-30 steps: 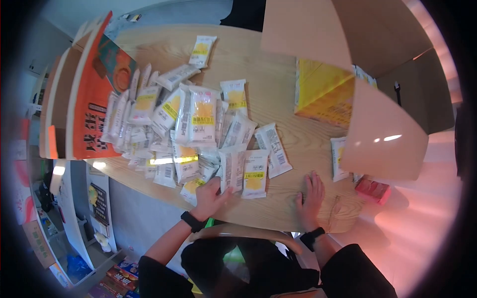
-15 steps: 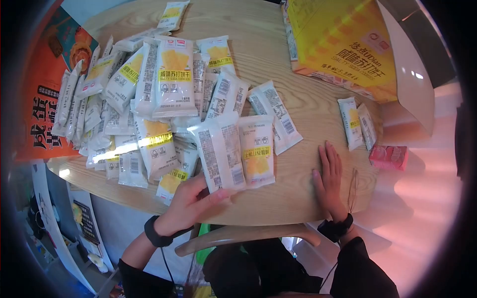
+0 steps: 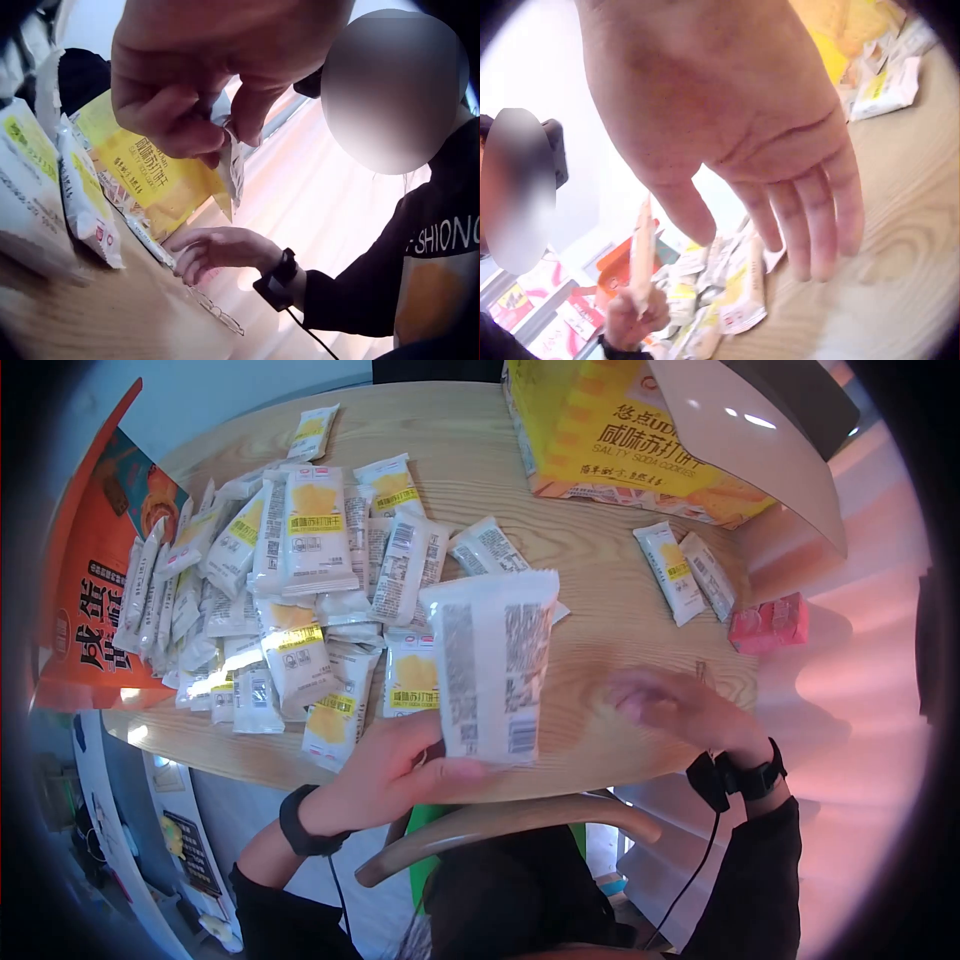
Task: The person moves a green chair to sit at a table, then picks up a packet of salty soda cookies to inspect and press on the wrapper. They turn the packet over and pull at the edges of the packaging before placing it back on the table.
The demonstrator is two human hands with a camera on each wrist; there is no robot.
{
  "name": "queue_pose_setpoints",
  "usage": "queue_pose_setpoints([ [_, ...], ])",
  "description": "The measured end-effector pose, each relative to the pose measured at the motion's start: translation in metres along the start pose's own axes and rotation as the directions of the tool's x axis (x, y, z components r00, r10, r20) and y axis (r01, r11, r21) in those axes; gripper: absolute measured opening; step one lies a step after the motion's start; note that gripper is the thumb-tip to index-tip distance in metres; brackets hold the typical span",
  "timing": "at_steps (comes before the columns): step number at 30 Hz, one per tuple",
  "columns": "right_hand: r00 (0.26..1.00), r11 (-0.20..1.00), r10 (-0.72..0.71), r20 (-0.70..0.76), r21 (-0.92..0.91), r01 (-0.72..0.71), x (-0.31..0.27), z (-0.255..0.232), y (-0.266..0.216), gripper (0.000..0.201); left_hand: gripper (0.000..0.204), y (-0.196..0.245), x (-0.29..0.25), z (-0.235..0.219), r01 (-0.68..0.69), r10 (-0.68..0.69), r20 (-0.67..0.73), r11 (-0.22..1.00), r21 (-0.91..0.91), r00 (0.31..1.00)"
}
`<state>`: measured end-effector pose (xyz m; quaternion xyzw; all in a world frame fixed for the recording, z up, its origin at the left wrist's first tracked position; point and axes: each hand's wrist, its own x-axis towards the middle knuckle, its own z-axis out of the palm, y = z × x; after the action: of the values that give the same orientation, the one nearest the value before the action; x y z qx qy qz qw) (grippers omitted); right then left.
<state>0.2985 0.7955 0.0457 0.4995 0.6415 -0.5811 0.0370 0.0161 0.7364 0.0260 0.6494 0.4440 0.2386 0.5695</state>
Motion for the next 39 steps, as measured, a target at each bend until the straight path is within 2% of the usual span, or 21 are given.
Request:
queue_pose_setpoints([
  [1, 1.000, 1.000, -0.001, -0.007, -0.006, 0.001, -0.002, 0.005, -0.005, 0.044, 0.028, 0.001, 0.004, 0.002, -0.009, 0.009, -0.002, 1.000, 0.001, 1.000],
  [3, 0.966, 0.980, -0.195, 0.170, 0.070, 0.186, -0.008, 0.019, -0.013, 0.042, 0.025, 0.002, 0.011, 0.009, -0.035, 0.034, -0.007, 0.998, -0.048, 0.999],
  [4, 0.965, 0.979, -0.202, 0.170, 0.058, 0.195, -0.008, 0.026, -0.022, 0.042, 0.025, 0.006, 0.013, 0.012, -0.044, 0.043, -0.019, 0.998, -0.043, 0.999],
  [6, 0.953, 0.949, -0.282, 0.111, 0.177, 0.260, -0.005, 0.038, -0.036, 0.036, 0.025, 0.015, 0.018, 0.018, -0.138, 0.136, -0.024, 0.982, -0.126, 0.990],
  [7, 0.949, 0.945, -0.297, 0.110, 0.175, 0.275, -0.002, 0.042, -0.036, 0.036, 0.025, 0.017, 0.020, 0.019, -0.140, 0.138, -0.030, 0.984, -0.112, 0.990],
  [9, 0.946, 0.893, -0.320, 0.058, 0.351, 0.281, 0.006, 0.050, -0.031, 0.031, 0.021, 0.020, 0.024, 0.021, -0.178, 0.177, -0.051, 0.984, -0.025, 0.983],
  [10, 0.942, 0.888, -0.332, 0.047, 0.354, 0.295, 0.006, 0.052, -0.032, 0.031, 0.021, 0.022, 0.025, 0.018, -0.182, 0.181, -0.045, 0.983, -0.011, 0.982],
  [12, 0.937, 0.853, -0.347, -0.028, 0.406, 0.328, 0.004, 0.053, -0.033, 0.027, 0.024, 0.026, 0.027, 0.014, -0.095, 0.093, -0.017, 0.982, -0.166, 0.995],
  [16, 0.903, 0.805, -0.420, -0.088, 0.424, 0.415, 0.001, 0.048, -0.036, 0.025, 0.023, 0.028, 0.030, 0.014, -0.152, 0.151, -0.018, 0.977, -0.150, 0.988],
  [18, 0.839, 0.834, -0.478, -0.258, 0.167, 0.526, 0.003, 0.045, -0.038, 0.023, 0.024, 0.031, 0.031, 0.013, -0.167, 0.169, 0.022, 0.985, -0.049, 0.985],
  [19, 0.837, 0.833, -0.481, -0.262, 0.161, 0.529, 0.002, 0.043, -0.041, 0.023, 0.024, 0.029, 0.032, 0.015, -0.173, 0.174, 0.022, 0.984, -0.046, 0.984],
  [22, 0.823, 0.819, -0.505, -0.260, 0.155, 0.552, -0.001, 0.039, -0.046, 0.023, 0.026, 0.021, 0.036, 0.018, -0.224, 0.230, -0.003, 0.944, -0.242, 0.973],
  [24, 0.846, 0.823, -0.483, -0.228, 0.213, 0.527, 0.000, 0.037, -0.048, 0.022, 0.026, 0.020, 0.034, 0.014, -0.004, 0.056, 0.107, 0.902, -0.433, 0.993],
  [28, 0.826, 0.802, -0.508, -0.245, 0.214, 0.557, 0.013, 0.042, -0.048, 0.021, 0.025, 0.015, 0.033, 0.022, -0.130, 0.128, -0.033, 0.913, -0.386, 0.991],
  [30, 0.795, 0.733, -0.552, -0.251, 0.307, 0.606, 0.021, 0.044, -0.048, 0.022, 0.023, 0.007, 0.032, 0.025, -0.301, 0.251, -0.188, 0.896, -0.325, 0.950],
  [31, 0.790, 0.728, -0.559, -0.252, 0.305, 0.613, 0.022, 0.042, -0.051, 0.022, 0.023, 0.008, 0.032, 0.026, -0.305, 0.255, -0.190, 0.898, -0.317, 0.948],
  [33, 0.900, 0.808, -0.425, -0.100, 0.405, 0.427, 0.020, 0.038, -0.059, 0.028, 0.021, 0.010, 0.029, 0.027, -0.360, 0.262, -0.333, 0.891, -0.277, 0.906],
  [34, 0.896, 0.806, -0.433, -0.102, 0.402, 0.435, 0.024, 0.039, -0.057, 0.028, 0.021, 0.011, 0.028, 0.025, -0.364, 0.267, -0.335, 0.892, -0.269, 0.904],
  [36, 0.810, 0.754, -0.557, -0.183, 0.297, 0.586, 0.032, 0.042, -0.053, 0.035, 0.018, 0.013, 0.028, 0.022, -0.386, 0.350, -0.310, 0.920, -0.063, 0.884],
  [37, 0.806, 0.751, -0.562, -0.185, 0.294, 0.591, 0.034, 0.041, -0.055, 0.035, 0.016, 0.005, 0.032, 0.026, -0.385, 0.313, -0.310, 0.900, -0.206, 0.898],
  [39, 0.846, 0.730, -0.522, -0.106, 0.458, 0.507, 0.034, 0.038, -0.058, 0.038, 0.016, 0.006, 0.032, 0.023, -0.316, 0.244, -0.272, 0.911, -0.265, 0.931],
])
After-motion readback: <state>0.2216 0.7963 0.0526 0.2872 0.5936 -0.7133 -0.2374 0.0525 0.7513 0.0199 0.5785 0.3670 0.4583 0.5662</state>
